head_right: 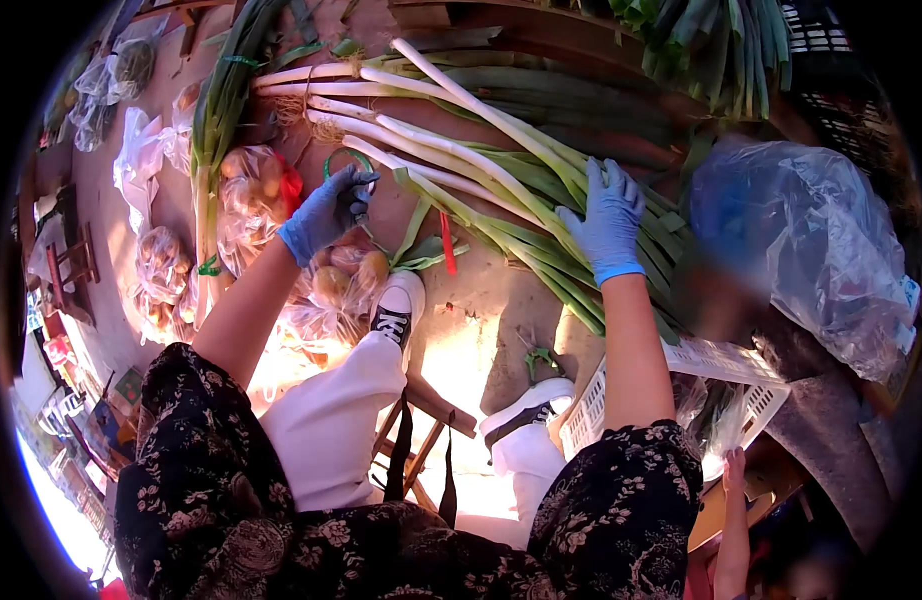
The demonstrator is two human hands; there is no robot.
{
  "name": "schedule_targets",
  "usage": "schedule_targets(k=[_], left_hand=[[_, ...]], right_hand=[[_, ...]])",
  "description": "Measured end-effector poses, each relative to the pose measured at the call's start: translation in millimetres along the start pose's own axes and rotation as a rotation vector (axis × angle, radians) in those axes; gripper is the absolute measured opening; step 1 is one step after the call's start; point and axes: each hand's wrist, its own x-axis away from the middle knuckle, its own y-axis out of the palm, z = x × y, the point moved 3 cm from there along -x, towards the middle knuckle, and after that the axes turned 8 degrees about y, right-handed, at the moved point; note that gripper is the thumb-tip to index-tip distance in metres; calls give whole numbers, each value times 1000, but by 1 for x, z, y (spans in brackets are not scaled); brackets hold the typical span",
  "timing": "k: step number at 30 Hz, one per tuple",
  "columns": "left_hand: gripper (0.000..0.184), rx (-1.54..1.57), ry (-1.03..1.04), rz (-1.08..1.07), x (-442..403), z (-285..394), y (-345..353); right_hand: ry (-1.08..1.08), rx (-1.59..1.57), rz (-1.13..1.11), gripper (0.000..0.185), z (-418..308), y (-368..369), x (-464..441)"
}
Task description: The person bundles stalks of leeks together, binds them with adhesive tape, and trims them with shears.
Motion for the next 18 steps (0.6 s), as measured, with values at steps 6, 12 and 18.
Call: schedule_targets(k=[6,12,18], left_hand=[[64,85,71,-274,48,43,32],[69,170,87,-273,35,33,66],[66,144,112,-315,28,17,67]], right_hand=[[-54,-1028,-83,30,-140,3,30],[67,-1007,25,32,-196,1,40],[463,-1226,-256,24,-199,26,40]])
